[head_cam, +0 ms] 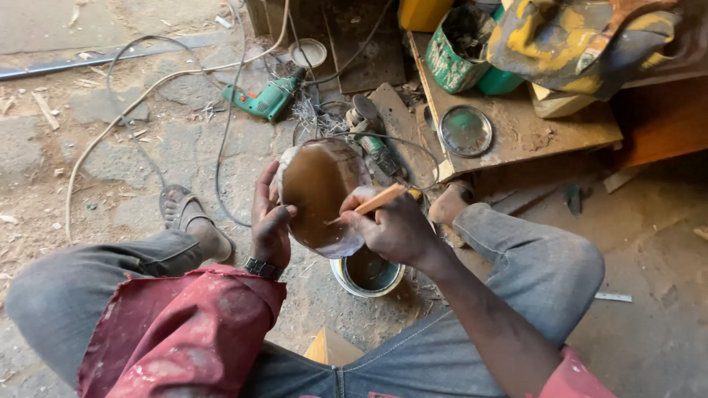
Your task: Mixing a brown liquid in a bowl using a wooden stick and adding liquid from a small bottle
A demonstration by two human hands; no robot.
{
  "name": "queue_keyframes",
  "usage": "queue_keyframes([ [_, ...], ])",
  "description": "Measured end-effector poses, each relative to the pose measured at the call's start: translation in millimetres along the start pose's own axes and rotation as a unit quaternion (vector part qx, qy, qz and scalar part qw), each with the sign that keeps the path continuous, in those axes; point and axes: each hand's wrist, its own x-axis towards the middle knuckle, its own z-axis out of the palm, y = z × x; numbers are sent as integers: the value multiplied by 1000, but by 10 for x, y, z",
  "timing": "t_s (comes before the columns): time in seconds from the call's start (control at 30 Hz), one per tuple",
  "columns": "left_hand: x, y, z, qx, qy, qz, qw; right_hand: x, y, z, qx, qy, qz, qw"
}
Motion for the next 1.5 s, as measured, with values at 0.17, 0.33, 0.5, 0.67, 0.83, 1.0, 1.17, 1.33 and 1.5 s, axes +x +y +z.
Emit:
queue_keyframes([
  [0.17, 30, -141, -152, -13, 24, -8, 1000, 41, -23, -153, 57, 18, 51, 997],
  [0.33, -15, 9, 68, 3, 11, -16, 1000, 12, 47, -39, 5, 28, 15, 999],
  [0.5, -41, -26, -9, 2, 28, -35, 999, 36, 78, 2, -8, 54, 27, 998],
  [0.67, -13, -84, -20, -3, 41, -43, 998, 31, 31, -172, 35, 72, 58, 995],
  [0.83, -48, 30, 63, -5, 48, -66, 997, 50, -36, -49, 79, 106, 87, 987],
  [1.0, -46, -9, 31, -13, 55, -49, 997, 52, -56, -191, 35, 122, 34, 991],
  [1.17, -36, -50, -2, -3, 54, -53, 997, 69, 51, 52, -3, 97, 21, 995],
  [1.33, -66, -55, -27, -7, 71, -61, 996, 65, 68, -18, -2, 103, 10, 995],
  [1.5, -91, -24, 66, 0, 64, -65, 996, 46, 126, 126, 6, 63, 5, 998],
])
